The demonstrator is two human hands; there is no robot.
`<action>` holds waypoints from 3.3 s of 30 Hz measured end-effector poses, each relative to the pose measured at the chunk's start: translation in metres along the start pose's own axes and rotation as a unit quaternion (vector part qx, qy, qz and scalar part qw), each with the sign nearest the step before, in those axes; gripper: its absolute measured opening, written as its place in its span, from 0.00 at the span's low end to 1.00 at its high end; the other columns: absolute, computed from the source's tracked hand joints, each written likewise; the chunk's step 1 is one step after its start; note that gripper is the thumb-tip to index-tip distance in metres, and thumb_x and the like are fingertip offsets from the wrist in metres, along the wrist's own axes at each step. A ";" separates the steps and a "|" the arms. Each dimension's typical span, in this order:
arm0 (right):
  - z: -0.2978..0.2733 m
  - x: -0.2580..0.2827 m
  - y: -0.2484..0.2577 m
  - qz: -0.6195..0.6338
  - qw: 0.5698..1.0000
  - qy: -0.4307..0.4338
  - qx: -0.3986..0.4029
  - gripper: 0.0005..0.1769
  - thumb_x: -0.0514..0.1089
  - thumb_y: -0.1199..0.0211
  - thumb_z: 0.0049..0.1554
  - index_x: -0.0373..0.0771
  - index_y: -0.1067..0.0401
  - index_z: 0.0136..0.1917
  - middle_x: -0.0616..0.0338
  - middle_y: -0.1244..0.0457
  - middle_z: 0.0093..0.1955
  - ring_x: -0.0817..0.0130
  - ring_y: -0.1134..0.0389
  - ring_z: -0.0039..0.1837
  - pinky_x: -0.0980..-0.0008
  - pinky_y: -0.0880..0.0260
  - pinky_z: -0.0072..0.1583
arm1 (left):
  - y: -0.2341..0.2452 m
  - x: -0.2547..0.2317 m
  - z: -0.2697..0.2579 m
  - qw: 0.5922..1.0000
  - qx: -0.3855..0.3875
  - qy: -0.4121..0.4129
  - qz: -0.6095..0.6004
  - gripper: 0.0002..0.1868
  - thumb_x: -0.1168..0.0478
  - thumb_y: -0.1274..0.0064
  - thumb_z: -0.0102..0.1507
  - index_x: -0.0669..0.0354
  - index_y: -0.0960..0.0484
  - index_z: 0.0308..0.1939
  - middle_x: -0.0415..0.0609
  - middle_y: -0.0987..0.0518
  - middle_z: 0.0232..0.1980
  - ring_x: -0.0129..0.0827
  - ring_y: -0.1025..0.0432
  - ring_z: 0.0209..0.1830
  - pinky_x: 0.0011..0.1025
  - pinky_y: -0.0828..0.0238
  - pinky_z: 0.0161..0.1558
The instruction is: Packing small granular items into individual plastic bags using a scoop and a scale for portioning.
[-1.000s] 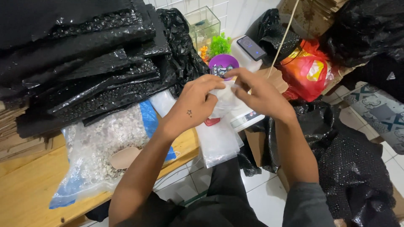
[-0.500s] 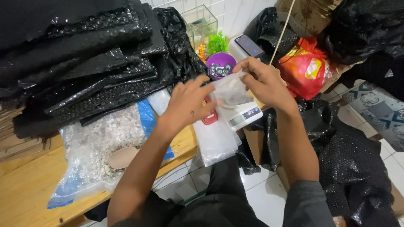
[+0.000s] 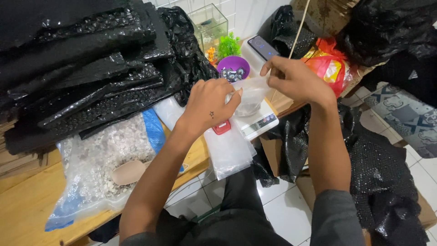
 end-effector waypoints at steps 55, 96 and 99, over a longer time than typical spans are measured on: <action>0.044 -0.034 -0.001 0.019 0.999 0.001 -0.042 0.23 0.61 0.44 0.65 0.40 0.32 0.58 0.56 0.43 0.55 0.69 0.41 0.49 0.69 0.39 0.48 | -0.034 0.038 0.017 0.979 0.052 0.119 -0.155 0.28 0.39 0.59 0.67 0.48 0.26 0.63 0.48 0.34 0.67 0.40 0.27 0.30 0.47 0.30 0.42; -0.015 0.169 -0.389 -0.185 0.903 0.329 0.204 0.19 0.54 0.38 0.59 0.49 0.31 0.61 0.59 0.36 0.55 0.53 0.33 0.62 0.52 0.32 0.59 | 0.091 0.154 -0.348 0.914 0.075 0.330 0.223 0.09 0.61 0.47 0.61 0.46 0.14 0.42 0.42 0.33 0.66 0.46 0.45 0.73 0.51 0.46 0.68; -0.013 0.167 -0.401 -0.208 0.905 0.324 0.181 0.19 0.50 0.39 0.61 0.48 0.34 0.64 0.58 0.36 0.55 0.53 0.32 0.62 0.55 0.32 0.59 | 0.094 0.150 -0.358 0.906 0.075 0.337 0.244 0.08 0.59 0.45 0.60 0.43 0.12 0.40 0.44 0.36 0.72 0.50 0.48 0.77 0.54 0.52 0.70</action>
Point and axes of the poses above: each hand's wrist, its own z-axis towards the middle knuckle, its own y-axis out of the back of the hand, x = y × z, the point moved 10 cm from there along z, towards the middle knuckle
